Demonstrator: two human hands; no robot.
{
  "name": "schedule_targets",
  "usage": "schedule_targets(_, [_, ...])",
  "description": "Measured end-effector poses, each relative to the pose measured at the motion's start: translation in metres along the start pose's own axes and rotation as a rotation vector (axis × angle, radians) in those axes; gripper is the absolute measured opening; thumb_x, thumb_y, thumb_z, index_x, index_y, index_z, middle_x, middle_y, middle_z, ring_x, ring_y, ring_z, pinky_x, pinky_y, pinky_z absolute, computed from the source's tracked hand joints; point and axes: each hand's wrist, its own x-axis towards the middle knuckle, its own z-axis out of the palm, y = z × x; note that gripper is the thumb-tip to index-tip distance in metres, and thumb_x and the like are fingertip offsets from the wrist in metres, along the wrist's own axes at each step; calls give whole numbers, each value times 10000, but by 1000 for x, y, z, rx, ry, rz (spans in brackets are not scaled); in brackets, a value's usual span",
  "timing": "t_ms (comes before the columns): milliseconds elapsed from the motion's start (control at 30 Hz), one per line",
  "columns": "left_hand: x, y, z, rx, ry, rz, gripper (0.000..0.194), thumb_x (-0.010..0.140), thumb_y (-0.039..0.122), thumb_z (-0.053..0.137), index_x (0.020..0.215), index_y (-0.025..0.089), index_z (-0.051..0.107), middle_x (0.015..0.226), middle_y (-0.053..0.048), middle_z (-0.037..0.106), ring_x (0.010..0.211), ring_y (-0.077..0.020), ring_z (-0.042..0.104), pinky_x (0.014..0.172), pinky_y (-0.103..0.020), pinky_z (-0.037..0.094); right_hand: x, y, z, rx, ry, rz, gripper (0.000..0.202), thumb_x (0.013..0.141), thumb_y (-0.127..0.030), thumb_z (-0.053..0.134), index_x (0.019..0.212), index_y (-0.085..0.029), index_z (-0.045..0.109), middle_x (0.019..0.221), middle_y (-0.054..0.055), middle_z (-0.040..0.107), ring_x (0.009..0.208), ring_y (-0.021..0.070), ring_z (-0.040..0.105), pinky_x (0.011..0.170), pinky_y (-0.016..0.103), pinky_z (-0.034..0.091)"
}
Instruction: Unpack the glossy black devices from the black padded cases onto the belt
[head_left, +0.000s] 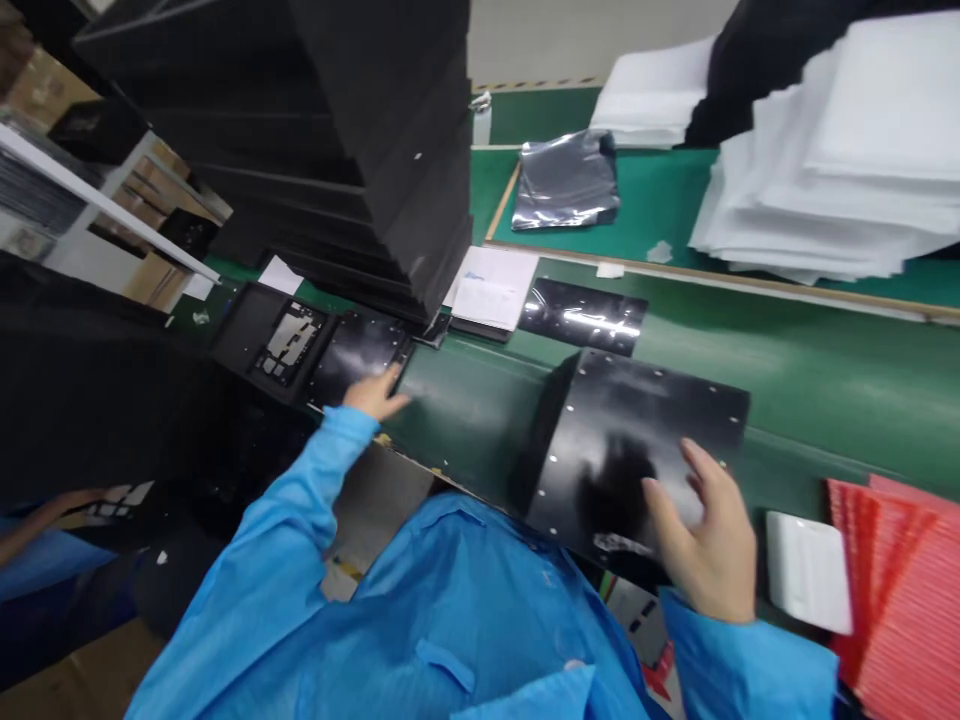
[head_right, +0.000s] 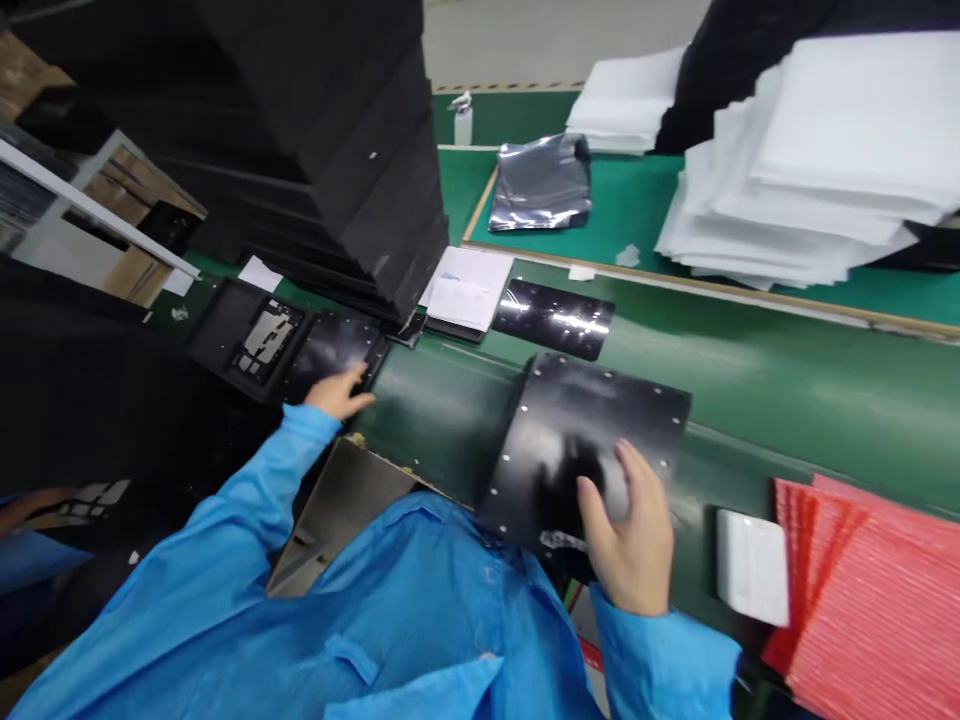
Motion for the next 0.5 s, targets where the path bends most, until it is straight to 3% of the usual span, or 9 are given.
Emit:
schedule_targets(67, [38, -68, -11, -41, 128, -295, 614, 878, 382, 543, 1421, 135, 399, 1237, -176, 627, 1147, -317, 589, 958, -393, 445, 18, -43, 41, 130, -208, -55, 466, 896, -462, 511, 1314, -257, 529, 1293, 97, 567, 1163, 300, 554, 1007, 512, 454])
schedule_targets(133, [58, -111, -2, -87, 206, -464, 607, 892, 354, 513, 1418, 79, 389, 1343, -217, 537, 1243, -320, 514, 1013, -399, 409, 35, -79, 104, 286, -466, -37, 431, 891, -455, 520, 1267, -250, 563, 1290, 79, 579, 1148, 268, 569, 1001, 465, 466])
schedule_targets(233, [52, -129, 34, -138, 291, -573, 726, 843, 449, 573, 1436, 89, 361, 1428, -244, 426, 1319, -367, 414, 1068, -479, 340, 47, -105, 213, 421, -811, 214, 458, 824, -433, 614, 1223, -210, 596, 1296, 100, 581, 1191, 265, 544, 1021, 422, 447])
schedule_targets(300, [36, -126, 62, -236, 296, -630, 817, 789, 499, 625, 1450, 114, 337, 1375, -250, 470, 1288, -390, 442, 1053, -523, 342, 45, -109, 270, 392, -875, 459, 488, 775, -401, 678, 1195, -161, 607, 1284, 135, 586, 1203, 277, 536, 1043, 415, 420])
schedule_targets(400, [13, -125, 91, -616, 263, -594, 828, 770, 448, 658, 1441, 89, 332, 1233, -229, 579, 1172, -327, 561, 1000, -445, 428, 37, -108, 313, 348, -881, 591, 421, 774, -408, 680, 1111, -161, 633, 1139, 112, 663, 1086, 255, 606, 947, 384, 491])
schedule_targets(500, [4, -132, 103, -963, 288, -481, 694, 850, 434, 568, 1416, 92, 356, 1095, -171, 655, 1017, -251, 647, 904, -390, 502, 33, -110, 309, 332, -865, 570, 353, 763, -451, 675, 983, -175, 649, 949, 75, 699, 912, 246, 648, 821, 381, 536])
